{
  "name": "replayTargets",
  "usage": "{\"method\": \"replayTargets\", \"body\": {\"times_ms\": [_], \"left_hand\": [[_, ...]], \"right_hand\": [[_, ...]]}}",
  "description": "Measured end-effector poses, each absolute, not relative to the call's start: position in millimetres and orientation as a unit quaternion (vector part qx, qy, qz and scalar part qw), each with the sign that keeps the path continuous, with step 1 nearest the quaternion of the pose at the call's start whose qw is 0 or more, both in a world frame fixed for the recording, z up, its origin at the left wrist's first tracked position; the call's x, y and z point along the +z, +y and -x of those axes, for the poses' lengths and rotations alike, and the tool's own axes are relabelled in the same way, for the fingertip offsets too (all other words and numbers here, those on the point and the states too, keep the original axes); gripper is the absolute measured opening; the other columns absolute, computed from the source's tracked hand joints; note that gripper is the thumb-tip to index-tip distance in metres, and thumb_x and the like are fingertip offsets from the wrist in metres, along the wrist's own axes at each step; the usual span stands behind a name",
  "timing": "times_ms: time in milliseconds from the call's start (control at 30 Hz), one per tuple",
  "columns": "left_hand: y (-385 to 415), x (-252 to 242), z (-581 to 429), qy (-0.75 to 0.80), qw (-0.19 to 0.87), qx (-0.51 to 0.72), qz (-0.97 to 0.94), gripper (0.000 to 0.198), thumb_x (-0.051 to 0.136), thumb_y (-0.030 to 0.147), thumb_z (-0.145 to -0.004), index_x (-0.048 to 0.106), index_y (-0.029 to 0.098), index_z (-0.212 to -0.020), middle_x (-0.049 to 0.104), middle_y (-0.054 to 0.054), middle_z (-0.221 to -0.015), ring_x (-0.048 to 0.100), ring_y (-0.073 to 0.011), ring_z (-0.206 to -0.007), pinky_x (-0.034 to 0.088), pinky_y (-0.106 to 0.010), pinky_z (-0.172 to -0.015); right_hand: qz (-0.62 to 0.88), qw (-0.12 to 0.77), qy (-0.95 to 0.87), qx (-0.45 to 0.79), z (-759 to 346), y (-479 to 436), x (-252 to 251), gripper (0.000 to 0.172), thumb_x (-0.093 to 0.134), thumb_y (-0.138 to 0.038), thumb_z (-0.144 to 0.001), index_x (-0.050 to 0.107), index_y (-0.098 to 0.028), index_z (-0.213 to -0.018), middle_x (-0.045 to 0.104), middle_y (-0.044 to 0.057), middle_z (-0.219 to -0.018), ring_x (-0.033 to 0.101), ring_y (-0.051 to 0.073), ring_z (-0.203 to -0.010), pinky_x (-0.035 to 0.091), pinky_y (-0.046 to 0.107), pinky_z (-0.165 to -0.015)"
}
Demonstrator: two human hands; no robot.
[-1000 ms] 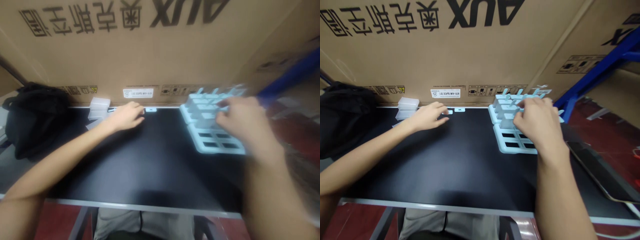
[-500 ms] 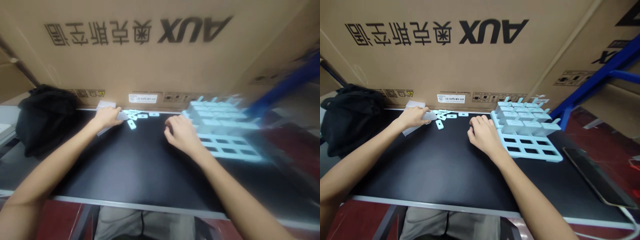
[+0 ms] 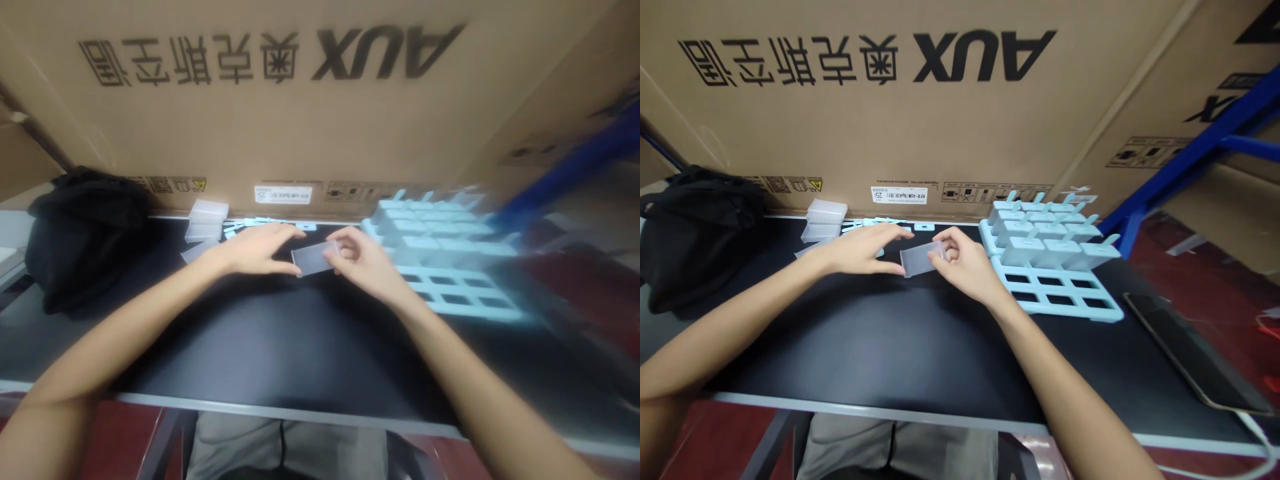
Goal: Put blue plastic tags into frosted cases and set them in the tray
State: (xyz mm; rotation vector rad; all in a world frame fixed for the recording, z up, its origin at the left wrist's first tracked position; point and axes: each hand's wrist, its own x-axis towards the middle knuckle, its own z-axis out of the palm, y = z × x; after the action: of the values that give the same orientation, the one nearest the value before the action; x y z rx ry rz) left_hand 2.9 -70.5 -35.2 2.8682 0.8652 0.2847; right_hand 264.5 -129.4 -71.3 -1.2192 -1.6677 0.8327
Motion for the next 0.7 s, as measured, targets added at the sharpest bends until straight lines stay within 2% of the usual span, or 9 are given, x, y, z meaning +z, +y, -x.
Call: {"method": "replayTargets", "body": {"times_ms": [67, 200, 267, 433, 533, 600, 700], "left_hand": [[-54.1, -30.1, 15.4, 0.321, 0.057, 0.054, -0.944, 0.058, 0.064, 0.054, -0.097, 0.054, 0.024, -0.146, 0.064, -0.012, -0.144, 0.061, -0.0283, -0.132, 0.049, -0.039, -0.106], [-24.9, -33.7, 42.4, 0.317, 0.018, -0.029, -0.948, 0.049, 0.063, 0.020, -0.088, 0.066, 0.025, -0.137, 0.070, -0.007, -0.140, 0.060, -0.0266, -0.133, 0.049, -0.037, -0.107], [-17.7, -39.5, 44.7, 0.299, 0.013, -0.055, -0.953, 0.045, 0.059, 0.014, -0.087, 0.071, 0.027, -0.129, 0.073, -0.004, -0.135, 0.063, -0.0241, -0.129, 0.049, -0.035, -0.107], [-13.7, -42.1, 35.3, 0.323, 0.025, -0.060, -0.944, 0.032, 0.065, 0.027, -0.091, 0.076, 0.026, -0.121, 0.077, -0.005, -0.123, 0.071, -0.0232, -0.112, 0.053, -0.034, -0.095], [-11.4, -37.6, 35.4, 0.333, 0.037, -0.057, -0.940, 0.021, 0.069, 0.032, -0.090, 0.079, 0.024, -0.107, 0.079, -0.005, -0.112, 0.073, -0.0224, -0.102, 0.053, -0.033, -0.089], [-12.1, -36.2, 37.1, 0.330, 0.037, -0.029, -0.943, 0.017, 0.065, 0.031, -0.093, 0.078, 0.023, -0.100, 0.079, -0.005, -0.105, 0.073, -0.0215, -0.098, 0.053, -0.033, -0.087], [-25.2, -40.5, 33.0, 0.302, 0.050, 0.062, -0.950, 0.019, 0.059, 0.031, -0.099, 0.076, 0.022, -0.103, 0.078, -0.006, -0.108, 0.073, -0.0211, -0.100, 0.053, -0.035, -0.091]], "right_hand": [[0.502, 0.459, -0.665, 0.307, -275.1, -128.2, -65.9, 0.038, 0.074, -0.051, -0.082, 0.060, -0.022, -0.103, 0.068, 0.002, -0.088, 0.063, 0.014, -0.064, 0.052, 0.031, -0.059], [0.520, 0.470, -0.661, 0.269, -288.5, -128.6, -57.5, 0.035, 0.074, -0.047, -0.082, 0.059, -0.022, -0.102, 0.069, 0.002, -0.085, 0.063, 0.015, -0.061, 0.051, 0.031, -0.059], [0.530, 0.462, -0.664, 0.253, -289.6, -128.6, -56.7, 0.034, 0.073, -0.047, -0.083, 0.059, -0.022, -0.102, 0.068, 0.002, -0.084, 0.063, 0.016, -0.061, 0.051, 0.032, -0.060], [0.534, 0.449, -0.676, 0.238, -287.4, -126.3, -60.2, 0.036, 0.072, -0.050, -0.083, 0.059, -0.022, -0.102, 0.069, 0.003, -0.084, 0.061, 0.015, -0.060, 0.049, 0.033, -0.061], [0.534, 0.452, -0.676, 0.233, -288.2, -126.0, -60.6, 0.037, 0.072, -0.051, -0.083, 0.059, -0.022, -0.102, 0.069, 0.003, -0.086, 0.061, 0.015, -0.060, 0.049, 0.033, -0.060], [0.537, 0.454, -0.673, 0.228, -289.6, -126.1, -60.3, 0.036, 0.072, -0.050, -0.083, 0.059, -0.023, -0.102, 0.068, 0.002, -0.085, 0.060, 0.015, -0.059, 0.049, 0.033, -0.059], [0.535, 0.465, -0.668, 0.226, -292.3, -125.5, -60.6, 0.037, 0.073, -0.048, -0.083, 0.057, -0.023, -0.106, 0.067, 0.001, -0.084, 0.062, 0.016, -0.063, 0.050, 0.032, -0.060]]}}
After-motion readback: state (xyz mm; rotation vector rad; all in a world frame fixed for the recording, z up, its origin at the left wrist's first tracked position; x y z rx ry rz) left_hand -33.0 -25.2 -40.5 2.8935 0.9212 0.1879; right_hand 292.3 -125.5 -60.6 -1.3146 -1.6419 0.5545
